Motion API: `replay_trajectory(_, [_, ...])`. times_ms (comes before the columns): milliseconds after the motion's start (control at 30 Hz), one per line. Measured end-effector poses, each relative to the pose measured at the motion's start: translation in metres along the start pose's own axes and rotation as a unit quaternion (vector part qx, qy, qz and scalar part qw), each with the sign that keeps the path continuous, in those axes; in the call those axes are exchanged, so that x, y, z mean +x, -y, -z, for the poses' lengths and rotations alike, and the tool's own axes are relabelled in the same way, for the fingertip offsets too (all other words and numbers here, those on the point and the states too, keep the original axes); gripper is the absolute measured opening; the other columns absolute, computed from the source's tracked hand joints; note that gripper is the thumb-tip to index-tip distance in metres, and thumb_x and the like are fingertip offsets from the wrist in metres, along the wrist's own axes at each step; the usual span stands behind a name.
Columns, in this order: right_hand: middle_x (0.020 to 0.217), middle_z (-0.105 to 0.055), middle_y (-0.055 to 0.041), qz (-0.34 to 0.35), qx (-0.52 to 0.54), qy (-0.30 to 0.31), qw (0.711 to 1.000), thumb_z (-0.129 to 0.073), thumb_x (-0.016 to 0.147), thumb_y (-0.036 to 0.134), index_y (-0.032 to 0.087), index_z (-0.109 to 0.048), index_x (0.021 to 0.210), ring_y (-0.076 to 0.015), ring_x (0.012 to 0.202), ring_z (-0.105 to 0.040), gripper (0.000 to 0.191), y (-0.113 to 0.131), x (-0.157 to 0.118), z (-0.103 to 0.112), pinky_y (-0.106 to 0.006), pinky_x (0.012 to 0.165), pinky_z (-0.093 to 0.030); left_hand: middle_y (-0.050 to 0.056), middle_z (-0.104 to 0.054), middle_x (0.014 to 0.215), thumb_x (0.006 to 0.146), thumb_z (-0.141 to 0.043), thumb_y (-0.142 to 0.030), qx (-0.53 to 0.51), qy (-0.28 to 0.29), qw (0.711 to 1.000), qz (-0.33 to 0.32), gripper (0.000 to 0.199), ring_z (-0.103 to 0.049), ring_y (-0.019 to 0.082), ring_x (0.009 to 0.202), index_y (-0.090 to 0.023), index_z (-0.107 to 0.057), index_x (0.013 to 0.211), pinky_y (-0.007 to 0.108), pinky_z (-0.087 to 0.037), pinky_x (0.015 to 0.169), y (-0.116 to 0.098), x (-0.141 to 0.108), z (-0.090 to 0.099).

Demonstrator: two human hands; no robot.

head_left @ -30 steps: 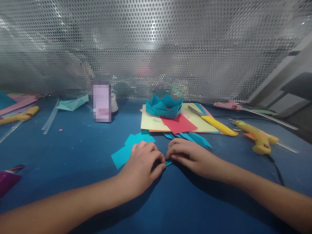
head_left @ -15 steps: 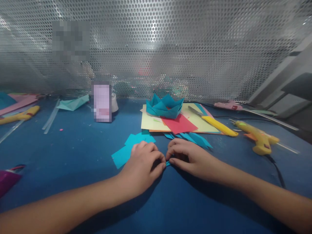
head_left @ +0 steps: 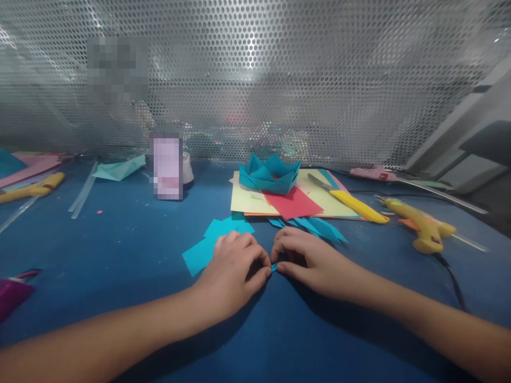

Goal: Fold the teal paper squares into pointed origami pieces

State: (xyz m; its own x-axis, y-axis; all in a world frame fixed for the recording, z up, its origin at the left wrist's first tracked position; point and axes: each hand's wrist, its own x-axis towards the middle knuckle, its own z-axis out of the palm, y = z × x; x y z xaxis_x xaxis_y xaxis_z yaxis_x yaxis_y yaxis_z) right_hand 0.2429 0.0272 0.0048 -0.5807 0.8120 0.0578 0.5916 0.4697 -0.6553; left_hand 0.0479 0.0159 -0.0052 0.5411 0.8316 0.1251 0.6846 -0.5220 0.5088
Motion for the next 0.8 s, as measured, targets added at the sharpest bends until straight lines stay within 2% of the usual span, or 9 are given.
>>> replay_trajectory(133, [0.092, -0.057, -0.0043, 0.054, -0.021, -0.018, 0.998, -0.058, 0.080, 0.006, 0.018, -0.059, 0.084, -0.0168, 0.086, -0.054, 0.012, 0.0004, -0.0032, -0.0009, -0.030, 0.077, -0.044, 0.003, -0.058, 0.093, 0.085, -0.061, -0.024, 0.011, -0.012, 1.000, -0.001, 0.006, -0.045, 0.024, 0.090, -0.020, -0.059, 0.089, 0.040, -0.033, 0.078, -0.0012, -0.0011, -0.0003])
replay_trajectory(267, [0.088, -0.061, -0.0035, 0.115, -0.041, -0.018, 0.992, -0.054, 0.081, 0.004, 0.019, -0.057, 0.086, -0.0179, 0.086, -0.053, 0.016, -0.0024, -0.0044, -0.0006, -0.032, 0.079, -0.043, 0.003, -0.057, 0.092, 0.084, -0.060, -0.023, 0.028, -0.007, 1.000, -0.010, 0.005, -0.045, 0.025, 0.090, -0.020, -0.060, 0.088, 0.040, -0.033, 0.077, -0.0005, -0.0010, -0.0007])
replay_trajectory(433, [0.085, -0.061, -0.0021, 0.120, -0.026, -0.036, 0.992, -0.054, 0.081, 0.003, 0.019, -0.057, 0.088, -0.0166, 0.084, -0.053, 0.018, -0.0014, -0.0048, 0.0008, -0.030, 0.077, -0.043, 0.003, -0.055, 0.084, 0.084, -0.056, -0.020, 0.041, -0.010, 0.998, -0.040, 0.006, -0.045, 0.023, 0.083, -0.018, -0.057, 0.079, 0.037, -0.032, 0.070, 0.0017, -0.0015, -0.0039])
replay_trajectory(500, [0.088, -0.061, -0.0021, 0.103, 0.031, -0.024, 0.994, -0.053, 0.084, 0.006, 0.020, -0.056, 0.090, -0.0155, 0.084, -0.055, 0.015, -0.0003, -0.0052, 0.0015, -0.029, 0.076, -0.044, 0.003, -0.054, 0.081, 0.083, -0.053, -0.018, 0.035, -0.025, 0.998, -0.049, 0.007, -0.045, 0.022, 0.081, -0.017, -0.054, 0.076, 0.036, -0.031, 0.069, 0.0023, -0.0023, -0.0040])
replay_trajectory(567, [0.093, -0.060, -0.0024, 0.074, 0.149, -0.007, 0.986, -0.054, 0.088, 0.013, 0.020, -0.054, 0.097, -0.0138, 0.083, -0.057, 0.012, 0.0004, -0.0051, 0.0012, -0.028, 0.074, -0.047, 0.002, -0.053, 0.080, 0.083, -0.050, -0.017, -0.007, -0.043, 0.998, -0.055, 0.008, -0.045, 0.020, 0.080, -0.017, -0.050, 0.075, 0.036, -0.031, 0.070, 0.0025, -0.0026, -0.0021])
replay_trajectory(667, [0.096, -0.057, -0.0017, 0.036, 0.340, -0.001, 0.940, -0.061, 0.087, 0.026, 0.022, -0.047, 0.110, -0.0116, 0.080, -0.060, 0.028, 0.0012, -0.0036, -0.0017, -0.026, 0.070, -0.051, 0.000, -0.050, 0.078, 0.086, -0.044, -0.019, -0.117, -0.059, 0.990, -0.057, 0.012, -0.044, 0.018, 0.078, -0.019, -0.044, 0.074, 0.035, -0.034, 0.072, 0.0030, -0.0017, 0.0021])
replay_trajectory(733, [0.089, -0.058, 0.0004, 0.011, 0.407, -0.009, 0.913, -0.066, 0.084, 0.031, 0.022, -0.045, 0.110, -0.0106, 0.076, -0.061, 0.034, 0.0028, -0.0024, -0.0045, -0.024, 0.068, -0.051, 0.000, -0.048, 0.078, 0.087, -0.042, -0.021, -0.186, -0.062, 0.980, -0.040, 0.014, -0.044, 0.017, 0.076, -0.019, -0.042, 0.073, 0.033, -0.037, 0.070, 0.0037, -0.0008, 0.0034])
replay_trajectory(800, [0.083, -0.059, 0.0015, -0.016, 0.443, -0.013, 0.896, -0.068, 0.083, 0.034, 0.021, -0.047, 0.103, -0.0101, 0.074, -0.062, 0.032, 0.0057, -0.0020, -0.0066, -0.024, 0.068, -0.050, 0.000, -0.046, 0.078, 0.087, -0.044, -0.024, -0.262, -0.052, 0.964, -0.011, 0.013, -0.044, 0.015, 0.071, -0.020, -0.042, 0.074, 0.030, -0.038, 0.064, 0.0040, -0.0006, 0.0025])
